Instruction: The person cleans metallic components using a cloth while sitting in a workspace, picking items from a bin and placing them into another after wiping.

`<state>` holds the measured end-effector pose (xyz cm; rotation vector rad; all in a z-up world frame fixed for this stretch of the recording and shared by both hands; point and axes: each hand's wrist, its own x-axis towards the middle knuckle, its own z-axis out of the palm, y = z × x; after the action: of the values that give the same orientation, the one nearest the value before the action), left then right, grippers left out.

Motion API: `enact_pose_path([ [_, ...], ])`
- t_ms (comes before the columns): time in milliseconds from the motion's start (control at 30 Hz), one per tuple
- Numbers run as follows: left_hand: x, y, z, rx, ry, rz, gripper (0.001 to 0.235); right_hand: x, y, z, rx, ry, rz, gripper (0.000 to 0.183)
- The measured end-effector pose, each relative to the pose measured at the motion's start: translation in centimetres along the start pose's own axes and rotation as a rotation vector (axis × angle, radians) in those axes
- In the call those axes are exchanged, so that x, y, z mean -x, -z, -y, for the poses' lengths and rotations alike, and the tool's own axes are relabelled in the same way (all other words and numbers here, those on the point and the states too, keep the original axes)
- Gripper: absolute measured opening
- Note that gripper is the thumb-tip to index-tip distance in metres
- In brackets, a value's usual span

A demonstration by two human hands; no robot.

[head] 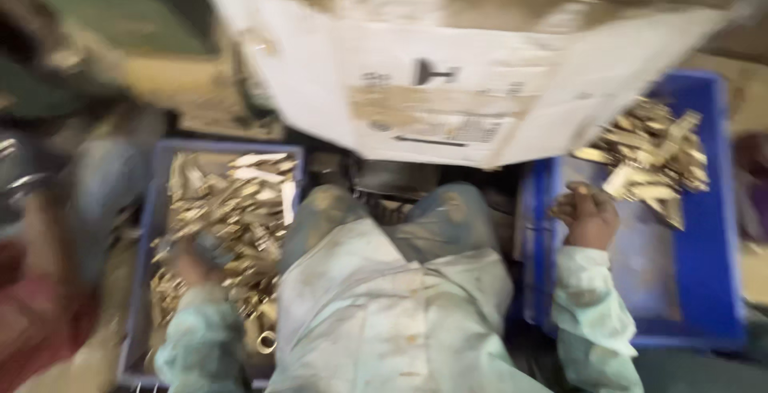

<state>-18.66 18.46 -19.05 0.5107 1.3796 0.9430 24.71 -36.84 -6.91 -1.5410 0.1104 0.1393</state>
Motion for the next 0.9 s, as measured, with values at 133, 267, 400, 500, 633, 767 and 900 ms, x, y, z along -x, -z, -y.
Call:
enact_pose_path([
  [133, 0.9, 1.6, 0.6, 0.115, -0.254, 0.219, 0.027, -3.3, 7.5, -2.7, -0.073, 0.058, -0.238, 0.024],
  [267, 3.0, -0.6, 0.7, -0.132, -0.285, 0.281, 0.024, -6.3, 13.5, -5.0, -0.091, 0.101, -0.533, 0.030],
  [400, 5.8, -5.3, 1.9, -0.176, -0.433, 0.618, 0.019, -9.8, 15.2, -6.6, 0.105, -0.017, -0.591, 0.034],
  [500, 8.0, -9.0, 2.4, -0.508, -0.637, 0.609, 0.036, -11.9, 13.8, -7.7, 0.548, 0.044, -0.418, 0.041],
  [633, 11.1, -12.2, 3.3, -0.840, -0.555, 0.789, 0.039, -15.4, 11.1, -7.0, 1.229, 0.002, -0.355, 0.058],
  [767, 12.7, -12.8, 5.1, -1.408, -0.935, 0.885, 0.046, -17.0, 10.4, -5.5, 1.377, -0.207, -0.260, 0.047],
  [900, 11.8, -12.9, 5.4, -1.416, -0.868, 0.845, 0.038, -15.5, 10.5, -4.9, 0.530, -0.441, -0.285, 0.040],
])
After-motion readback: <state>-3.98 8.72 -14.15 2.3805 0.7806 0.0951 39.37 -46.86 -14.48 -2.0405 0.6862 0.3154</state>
